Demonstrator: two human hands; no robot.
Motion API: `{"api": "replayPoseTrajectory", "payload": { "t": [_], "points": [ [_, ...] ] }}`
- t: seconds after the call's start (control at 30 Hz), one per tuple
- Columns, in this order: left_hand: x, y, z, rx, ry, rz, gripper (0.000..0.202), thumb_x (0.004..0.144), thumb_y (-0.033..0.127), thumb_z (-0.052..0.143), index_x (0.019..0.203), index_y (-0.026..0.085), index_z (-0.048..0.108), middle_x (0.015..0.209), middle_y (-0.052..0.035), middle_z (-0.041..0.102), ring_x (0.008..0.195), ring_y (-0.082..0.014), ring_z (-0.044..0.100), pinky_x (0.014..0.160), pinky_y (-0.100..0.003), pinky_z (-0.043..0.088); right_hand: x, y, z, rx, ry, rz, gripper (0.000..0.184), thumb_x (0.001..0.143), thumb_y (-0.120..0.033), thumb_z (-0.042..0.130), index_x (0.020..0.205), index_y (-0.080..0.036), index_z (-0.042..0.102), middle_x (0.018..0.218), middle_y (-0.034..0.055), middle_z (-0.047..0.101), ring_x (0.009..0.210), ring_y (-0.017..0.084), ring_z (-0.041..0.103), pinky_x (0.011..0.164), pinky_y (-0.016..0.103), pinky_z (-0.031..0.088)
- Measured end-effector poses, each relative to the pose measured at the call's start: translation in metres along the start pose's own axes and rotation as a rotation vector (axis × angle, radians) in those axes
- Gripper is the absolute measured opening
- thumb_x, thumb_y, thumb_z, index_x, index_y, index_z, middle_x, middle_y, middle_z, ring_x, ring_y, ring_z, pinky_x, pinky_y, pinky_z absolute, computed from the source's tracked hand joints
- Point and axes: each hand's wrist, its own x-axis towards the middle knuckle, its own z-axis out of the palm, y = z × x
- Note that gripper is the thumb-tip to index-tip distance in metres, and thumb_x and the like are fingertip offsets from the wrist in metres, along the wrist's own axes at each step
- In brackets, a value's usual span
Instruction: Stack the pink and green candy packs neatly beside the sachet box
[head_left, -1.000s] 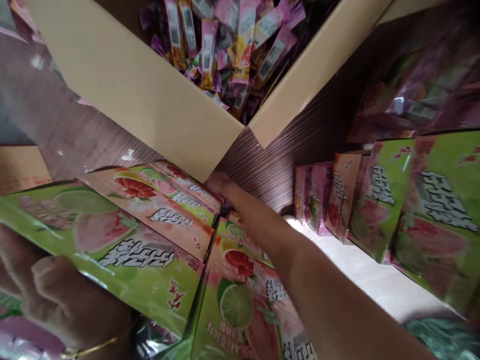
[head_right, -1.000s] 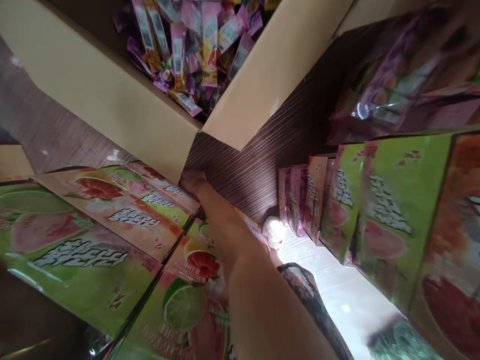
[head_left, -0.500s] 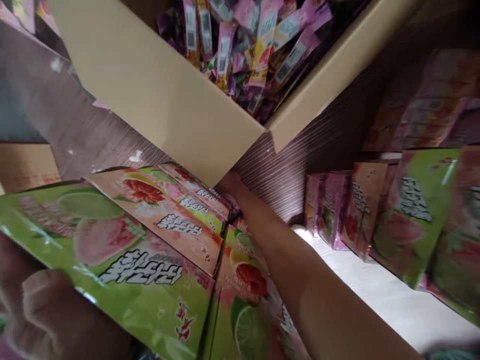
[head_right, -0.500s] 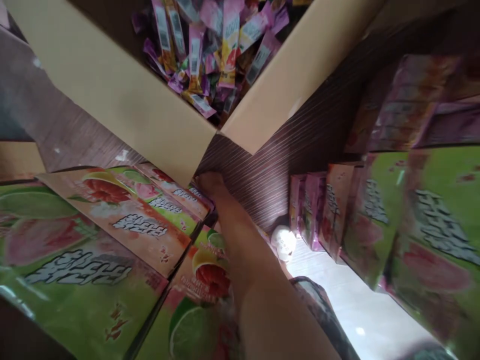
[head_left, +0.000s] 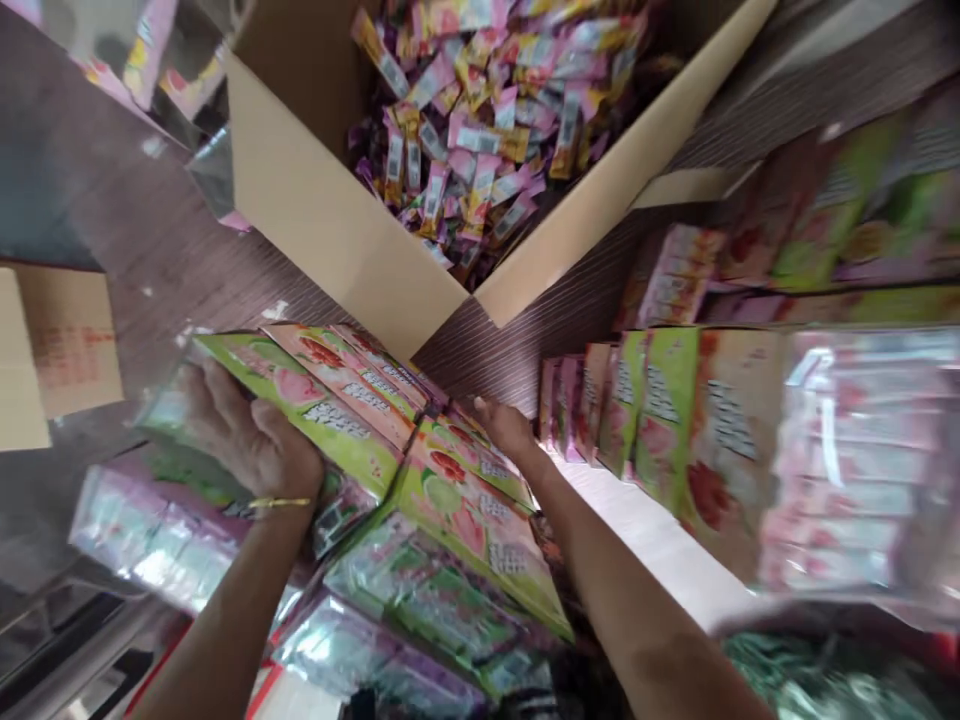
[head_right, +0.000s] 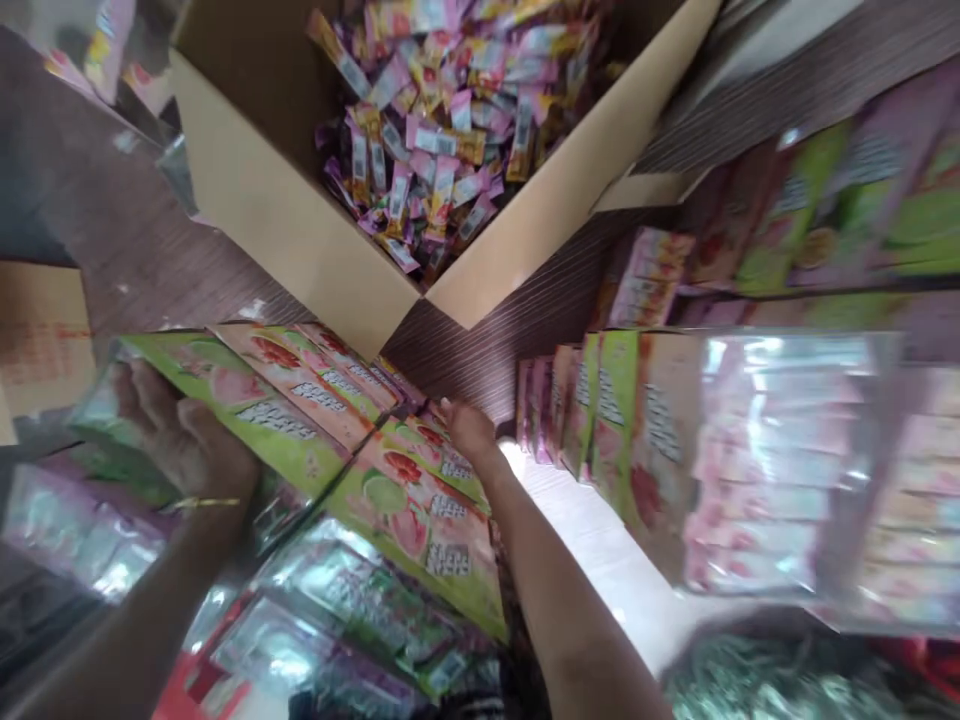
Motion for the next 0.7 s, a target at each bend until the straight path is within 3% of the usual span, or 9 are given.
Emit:
{"api": "replayPoseTrajectory", "payload": {
  "t": [0.1,0.17,0.27,0.33,0.4,0.47,0.7],
  "points": [
    [0.007,0.003,-0.013,-0.033,-0.105,-0.077,0.067,0.098,0.044,0.030,0.150,0.001,0.032,0.160,-0.0201,0.025,0.149,-0.0303,0.020,0.124,-0.051,0.013,-0.064,-0.004,-0.017,0.086,0.071,-0.028,0.060,0.102,-0.049,0.012,0.115,-0.023,0.064,0.107,0.0088,0.072,0.099,0.021,0.068,0.076,0.028,0.047],
    [-0.004,0.012,-0.032,-0.059,-0.158,-0.063,0.071,0.098,0.047,0.028,0.150,0.000,0.030,0.160,-0.0209,0.024,0.150,-0.0293,0.016,0.125,-0.049,0.010,-0.103,-0.005,-0.026,0.058,0.090,-0.052,0.055,0.103,-0.048,0.015,0.115,-0.024,0.063,0.104,0.0080,0.073,0.098,0.022,0.069,0.075,0.029,0.047],
    [-0.055,0.034,-0.057,-0.070,-0.167,-0.036,0.071,0.098,0.049,0.021,0.150,0.002,0.032,0.158,-0.0217,0.029,0.151,-0.0281,0.017,0.124,-0.049,0.009,-0.147,-0.003,-0.036,-0.010,0.108,-0.099,0.053,0.102,-0.048,0.018,0.112,-0.024,0.064,0.102,0.0083,0.073,0.097,0.023,0.069,0.075,0.029,0.047],
    [-0.101,0.050,-0.062,-0.061,-0.222,-0.073,0.067,0.098,0.047,0.021,0.148,0.006,0.038,0.155,-0.0213,0.034,0.150,-0.0289,0.020,0.123,-0.052,0.010,-0.167,-0.004,-0.041,-0.056,0.118,-0.138,0.053,0.102,-0.048,0.018,0.111,-0.024,0.065,0.100,0.0090,0.073,0.096,0.023,0.069,0.076,0.030,0.048],
    [-0.137,0.062,-0.058,-0.016,-0.255,-0.110,0.065,0.097,0.044,0.029,0.146,0.005,0.041,0.155,-0.0229,0.034,0.150,-0.0326,0.019,0.122,-0.056,0.010,-0.179,-0.006,-0.046,-0.101,0.142,-0.172,0.053,0.102,-0.049,0.019,0.112,-0.024,0.065,0.099,0.0098,0.073,0.095,0.024,0.070,0.077,0.031,0.049],
    [-0.155,0.069,-0.049,0.035,-0.228,-0.112,0.065,0.095,0.041,0.035,0.147,0.002,0.039,0.156,-0.0246,0.030,0.150,-0.0356,0.015,0.121,-0.059,0.008,-0.184,-0.009,-0.050,-0.133,0.180,-0.201,0.054,0.101,-0.050,0.019,0.111,-0.024,0.065,0.098,0.0105,0.074,0.095,0.024,0.070,0.078,0.032,0.050],
    [-0.147,0.075,-0.035,0.017,-0.154,-0.072,0.063,0.094,0.035,0.038,0.149,0.004,0.036,0.158,-0.0238,0.027,0.150,-0.0353,0.014,0.122,-0.058,0.006,-0.169,-0.029,-0.050,-0.073,0.209,-0.364,0.056,0.102,-0.044,0.017,0.106,-0.024,0.069,0.112,0.0072,0.072,0.109,0.023,0.065,0.088,0.033,0.051]
  ]
}}
